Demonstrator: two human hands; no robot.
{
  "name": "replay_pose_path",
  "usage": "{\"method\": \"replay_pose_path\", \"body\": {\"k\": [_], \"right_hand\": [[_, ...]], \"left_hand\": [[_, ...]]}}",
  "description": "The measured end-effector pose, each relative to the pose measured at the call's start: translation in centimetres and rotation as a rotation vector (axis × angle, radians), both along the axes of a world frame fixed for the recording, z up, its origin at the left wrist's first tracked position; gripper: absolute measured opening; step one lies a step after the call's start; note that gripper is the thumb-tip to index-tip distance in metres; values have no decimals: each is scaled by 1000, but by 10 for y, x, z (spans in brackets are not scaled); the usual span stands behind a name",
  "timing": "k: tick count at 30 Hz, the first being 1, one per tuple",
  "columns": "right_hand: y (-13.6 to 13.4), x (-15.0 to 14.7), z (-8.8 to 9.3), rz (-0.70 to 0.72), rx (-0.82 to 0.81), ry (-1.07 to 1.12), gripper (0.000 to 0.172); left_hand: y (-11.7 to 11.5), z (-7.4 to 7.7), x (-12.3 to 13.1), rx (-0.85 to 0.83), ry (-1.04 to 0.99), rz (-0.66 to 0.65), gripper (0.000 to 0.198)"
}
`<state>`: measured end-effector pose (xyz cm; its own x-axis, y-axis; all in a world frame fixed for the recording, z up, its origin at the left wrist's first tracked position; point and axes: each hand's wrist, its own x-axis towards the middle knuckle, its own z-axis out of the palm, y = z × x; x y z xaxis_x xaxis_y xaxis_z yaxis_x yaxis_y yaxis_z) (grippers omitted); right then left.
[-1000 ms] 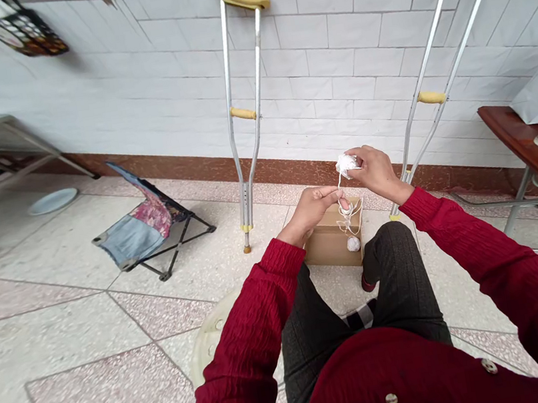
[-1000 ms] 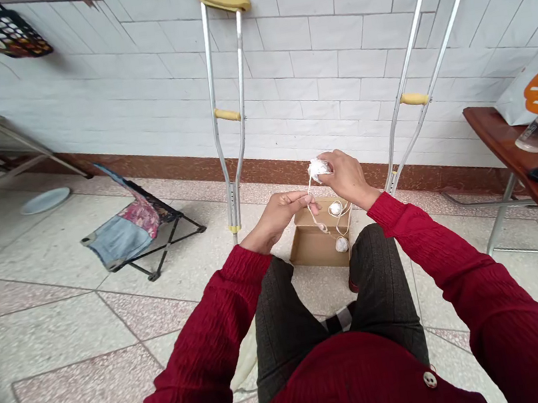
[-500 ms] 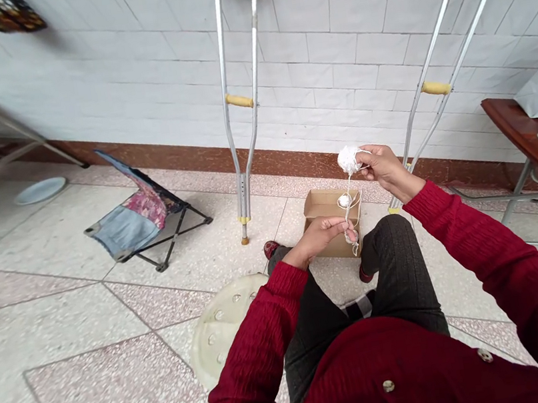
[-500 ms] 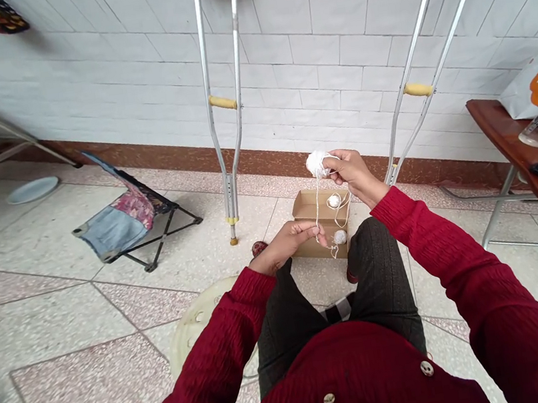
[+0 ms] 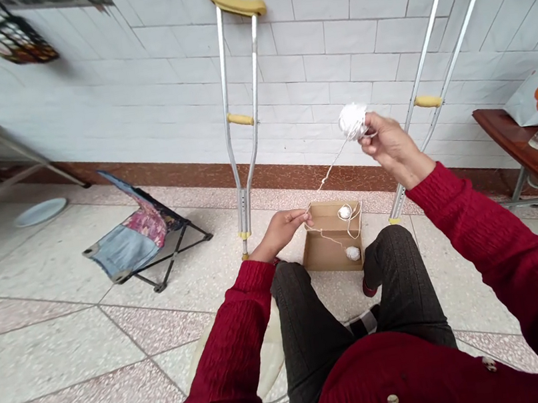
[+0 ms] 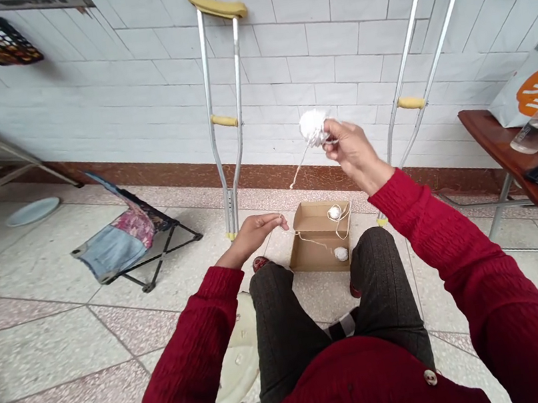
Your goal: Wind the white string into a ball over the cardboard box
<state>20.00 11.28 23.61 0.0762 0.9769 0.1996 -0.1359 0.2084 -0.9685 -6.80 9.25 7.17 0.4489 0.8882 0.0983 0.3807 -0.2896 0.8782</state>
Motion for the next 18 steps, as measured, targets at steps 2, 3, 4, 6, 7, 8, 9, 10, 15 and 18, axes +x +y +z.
{"method": "replay_pose_path", "body": {"k": [2,3,4,6,7,8,9,10,15,18], "right_hand": [[-6,-11,-25,0,-39,-24,17],[-7,-17,-39,-13,-70,-49,18],[-9,-22,-53,-33,-104,-73,20],[-8,-31,-76,-76,-157,-128,22],[-7,-34,-84,-95,-169,-157,23],[-6,-36,-89,-110,-169,-188,24],[-4,-38,-93,-125,-156,-225,25],[-2,-39,-96,-139,-133,-267,26],[5,-37,-105,-184,-30,-423,28],[7,-34,-112,-212,-24,-502,28]], "left_hand": [[0,-11,3,6,38,64,24],[-1,-14,7,22,36,107,30],[-2,-15,14,44,7,153,37],[-4,-9,31,83,-127,228,45],[-6,-3,40,92,-216,250,45],[-7,4,49,93,-296,260,44],[-9,12,58,82,-362,260,43],[-11,18,66,59,-415,260,42],[-16,19,93,-62,-484,289,43],[-13,8,99,-20,-454,342,32]]}}
